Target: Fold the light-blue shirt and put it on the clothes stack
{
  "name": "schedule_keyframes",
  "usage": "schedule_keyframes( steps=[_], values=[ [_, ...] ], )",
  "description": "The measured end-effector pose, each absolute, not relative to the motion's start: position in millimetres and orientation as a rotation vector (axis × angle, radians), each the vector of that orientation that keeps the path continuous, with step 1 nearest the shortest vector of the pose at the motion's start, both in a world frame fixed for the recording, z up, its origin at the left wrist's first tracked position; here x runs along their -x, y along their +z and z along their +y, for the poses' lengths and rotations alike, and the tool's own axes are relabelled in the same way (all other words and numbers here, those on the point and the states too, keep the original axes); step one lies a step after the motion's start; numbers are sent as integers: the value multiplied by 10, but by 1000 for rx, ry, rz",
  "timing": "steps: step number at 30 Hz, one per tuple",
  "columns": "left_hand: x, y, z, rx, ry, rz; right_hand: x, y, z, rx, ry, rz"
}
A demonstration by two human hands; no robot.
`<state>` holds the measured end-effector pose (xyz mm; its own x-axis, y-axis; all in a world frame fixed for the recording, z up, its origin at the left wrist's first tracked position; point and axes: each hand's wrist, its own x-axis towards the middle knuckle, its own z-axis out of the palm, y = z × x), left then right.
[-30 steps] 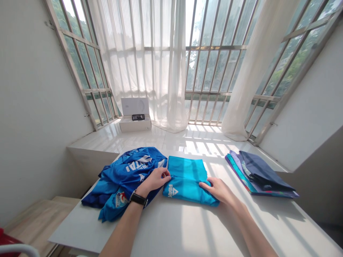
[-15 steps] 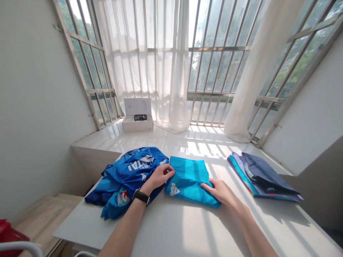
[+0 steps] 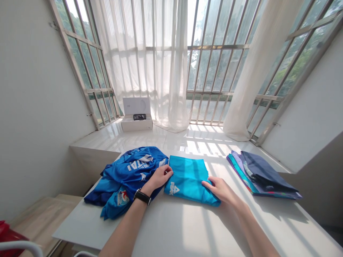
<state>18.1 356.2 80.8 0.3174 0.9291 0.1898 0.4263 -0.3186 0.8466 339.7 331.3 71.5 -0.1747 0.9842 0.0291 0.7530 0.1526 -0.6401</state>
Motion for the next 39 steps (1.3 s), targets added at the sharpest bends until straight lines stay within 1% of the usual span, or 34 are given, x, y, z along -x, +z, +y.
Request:
schedule_keyframes(
  steps=[8,21,25,28,30,32,35,39],
  values=[
    [-204,734,3639,-1675,968,1111,-3369,637,3368,1576,717,-1930],
    [-296,620,3613,-2030,987,1497,-3359,602,3385,1709,635,-2017],
    [-321,733,3520,-2147,1048,1607,-3345,587,3384,1747,585,-2028],
    [-433,887,3366,-2287,1130,1536,-3336,594,3382,1758,573,-2046],
    [-524,932,3255,-2442,1052,1390,-3330,600,3381,1762,567,-2055],
    [-593,899,3170,-2602,838,1280,-3323,602,3380,1762,554,-2060],
    [-624,768,3119,-2706,529,1310,-3315,606,3369,1761,516,-2070],
    [-604,671,3135,-2673,405,1359,-3312,663,3324,1846,391,-2087]
  ],
)
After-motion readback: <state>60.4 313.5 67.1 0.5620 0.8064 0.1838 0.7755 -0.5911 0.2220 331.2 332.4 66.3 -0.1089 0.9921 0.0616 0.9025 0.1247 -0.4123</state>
